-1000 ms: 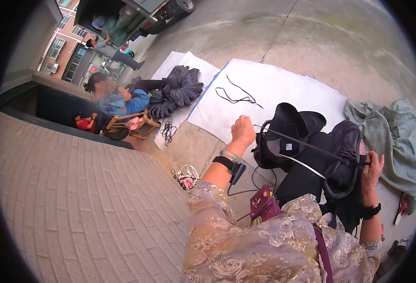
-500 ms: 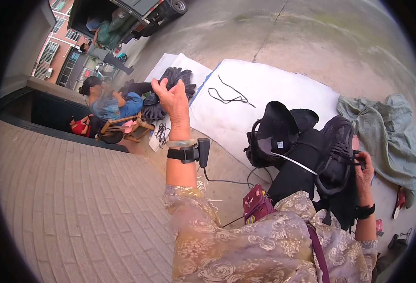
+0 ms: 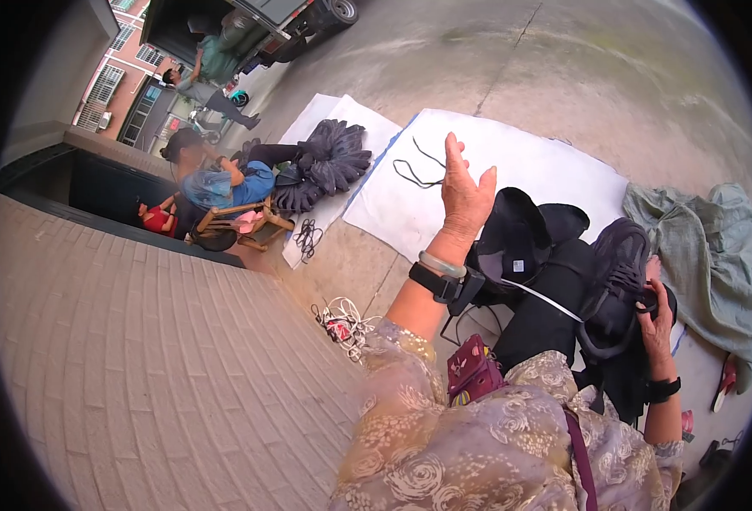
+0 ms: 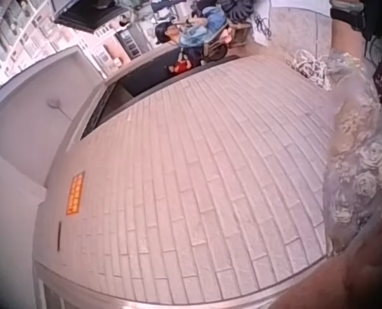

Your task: Insert and thread a shoelace through the eyelets of a black athletic shoe.

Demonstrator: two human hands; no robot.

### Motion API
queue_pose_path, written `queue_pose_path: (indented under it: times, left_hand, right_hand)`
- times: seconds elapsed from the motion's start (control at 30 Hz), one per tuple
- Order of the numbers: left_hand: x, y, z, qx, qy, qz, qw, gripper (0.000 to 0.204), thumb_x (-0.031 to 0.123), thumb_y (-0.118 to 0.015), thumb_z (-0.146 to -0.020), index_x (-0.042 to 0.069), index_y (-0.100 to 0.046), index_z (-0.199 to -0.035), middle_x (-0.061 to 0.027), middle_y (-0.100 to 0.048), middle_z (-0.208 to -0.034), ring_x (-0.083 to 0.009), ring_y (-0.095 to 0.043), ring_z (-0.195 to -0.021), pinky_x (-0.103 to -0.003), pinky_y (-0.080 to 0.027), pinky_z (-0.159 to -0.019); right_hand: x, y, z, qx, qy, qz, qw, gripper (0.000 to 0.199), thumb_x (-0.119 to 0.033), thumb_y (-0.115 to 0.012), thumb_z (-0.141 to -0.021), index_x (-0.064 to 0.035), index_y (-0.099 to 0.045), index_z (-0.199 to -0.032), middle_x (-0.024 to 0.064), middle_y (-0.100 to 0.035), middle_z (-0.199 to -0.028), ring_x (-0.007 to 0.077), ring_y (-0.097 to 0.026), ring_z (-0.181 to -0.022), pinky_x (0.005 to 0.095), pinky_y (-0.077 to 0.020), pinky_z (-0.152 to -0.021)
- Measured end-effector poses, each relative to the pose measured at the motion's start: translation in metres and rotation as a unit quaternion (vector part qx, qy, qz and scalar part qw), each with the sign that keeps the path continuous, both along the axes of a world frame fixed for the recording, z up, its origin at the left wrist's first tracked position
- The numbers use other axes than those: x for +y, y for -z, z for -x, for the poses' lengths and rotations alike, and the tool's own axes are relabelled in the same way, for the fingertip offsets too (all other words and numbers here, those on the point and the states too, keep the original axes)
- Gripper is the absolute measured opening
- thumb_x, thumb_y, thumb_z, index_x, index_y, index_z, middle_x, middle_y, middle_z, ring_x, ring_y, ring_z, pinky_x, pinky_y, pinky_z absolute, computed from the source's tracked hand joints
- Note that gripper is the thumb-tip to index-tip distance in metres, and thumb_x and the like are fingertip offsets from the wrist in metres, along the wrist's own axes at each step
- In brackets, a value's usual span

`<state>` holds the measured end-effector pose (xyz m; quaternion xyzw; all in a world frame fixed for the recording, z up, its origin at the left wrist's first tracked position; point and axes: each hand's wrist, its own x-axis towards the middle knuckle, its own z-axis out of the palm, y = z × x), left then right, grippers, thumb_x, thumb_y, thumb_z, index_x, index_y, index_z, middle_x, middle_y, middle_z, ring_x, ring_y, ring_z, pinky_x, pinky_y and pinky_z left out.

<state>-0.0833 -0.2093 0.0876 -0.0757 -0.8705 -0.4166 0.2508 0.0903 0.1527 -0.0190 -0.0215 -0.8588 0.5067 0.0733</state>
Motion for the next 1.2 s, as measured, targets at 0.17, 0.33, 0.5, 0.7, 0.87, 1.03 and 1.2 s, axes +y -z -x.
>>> queue_pose_path:
  times: [0.17, 0.33, 0.5, 0.7, 0.87, 1.03, 1.2]
  left_hand:
    - [-0.003, -0.029, -0.002, 0.179, -0.006, 0.053, 0.982, 0.076, 0.007, -0.064, -0.076, 0.0, -0.018, -0.136, -0.0265, -0.045, -0.122, -0.0328, -0.054, -0.1, -0.039, -0.044, -0.086]
    - [0.031, -0.004, -0.028, 0.11, 0.185, 0.226, 0.95, 0.059, 0.004, -0.063, -0.072, 0.001, -0.039, -0.126, -0.0179, -0.056, -0.111, -0.0329, -0.055, -0.1, -0.038, -0.043, -0.089]
    - [0.075, 0.054, -0.049, -0.034, 0.389, 0.255, 0.885, 0.062, 0.007, -0.06, -0.066, 0.001, -0.042, -0.126, -0.0166, -0.053, -0.116, -0.0359, -0.046, -0.112, -0.043, -0.034, -0.096]
    - [0.131, 0.077, -0.075, 0.011, 0.464, 0.31, 0.83, 0.063, 0.004, -0.056, -0.065, -0.001, -0.041, -0.126, -0.0133, -0.057, -0.102, -0.0283, -0.052, -0.1, -0.039, -0.034, -0.092]
    - [0.139, 0.094, -0.067, 0.03, 0.432, 0.313, 0.845, 0.03, 0.002, -0.054, -0.072, 0.003, -0.055, -0.102, -0.0076, -0.054, -0.069, -0.0254, -0.054, -0.067, -0.038, -0.04, -0.071]
    - [0.108, 0.081, -0.046, 0.047, 0.354, 0.371, 0.857, 0.014, 0.004, -0.053, -0.075, 0.007, -0.058, -0.088, -0.0062, -0.055, -0.065, -0.0248, -0.055, -0.064, -0.037, -0.039, -0.061]
    - [0.032, 0.082, -0.029, 0.005, 0.263, 0.462, 0.847, 0.014, 0.005, -0.053, -0.077, 0.008, -0.061, -0.088, -0.0066, -0.058, -0.067, -0.0251, -0.056, -0.066, -0.036, -0.04, -0.065]
  right_hand:
    - [0.001, -0.003, -0.003, -0.026, 0.021, 0.015, 0.999, 0.055, -0.019, -0.062, -0.077, -0.0022, -0.043, -0.126, 0.0095, -0.054, -0.103, 0.0183, -0.051, -0.096, 0.03, -0.0373, -0.091]
    - [0.007, 0.004, 0.009, 0.009, 0.029, -0.003, 1.0, 0.059, -0.007, -0.063, -0.073, -0.0008, -0.04, -0.126, 0.0099, -0.057, -0.098, 0.0165, -0.056, -0.087, 0.0273, -0.0439, -0.08]
    - [0.001, -0.006, 0.015, -0.035, 0.005, -0.007, 0.999, 0.057, -0.018, -0.065, -0.073, 0.0, -0.041, -0.121, 0.0115, -0.061, -0.086, 0.0209, -0.059, -0.073, 0.0297, -0.0471, -0.07]
    - [0.003, -0.01, 0.0, -0.049, 0.017, -0.037, 0.998, 0.064, -0.022, -0.069, -0.071, -0.0024, -0.04, -0.124, 0.0113, -0.061, -0.09, 0.0194, -0.057, -0.073, 0.0292, -0.0468, -0.07]
    - [-0.001, -0.009, 0.002, -0.037, 0.019, -0.038, 0.998, 0.062, -0.024, -0.069, -0.071, -0.0021, -0.041, -0.122, 0.0115, -0.059, -0.081, 0.0204, -0.058, -0.069, 0.0306, -0.0469, -0.064]
    - [0.005, -0.01, 0.0, -0.027, 0.025, -0.071, 0.997, 0.054, -0.03, -0.066, -0.07, -0.0013, -0.049, -0.112, 0.0123, -0.059, -0.071, 0.0288, -0.06, -0.068, 0.0361, -0.0466, -0.062]
    - [0.018, -0.015, -0.005, -0.023, 0.007, -0.157, 0.987, 0.03, -0.024, -0.063, -0.077, -0.0055, -0.058, -0.1, 0.0131, -0.061, -0.072, 0.0312, -0.06, -0.069, 0.0381, -0.0463, -0.061]
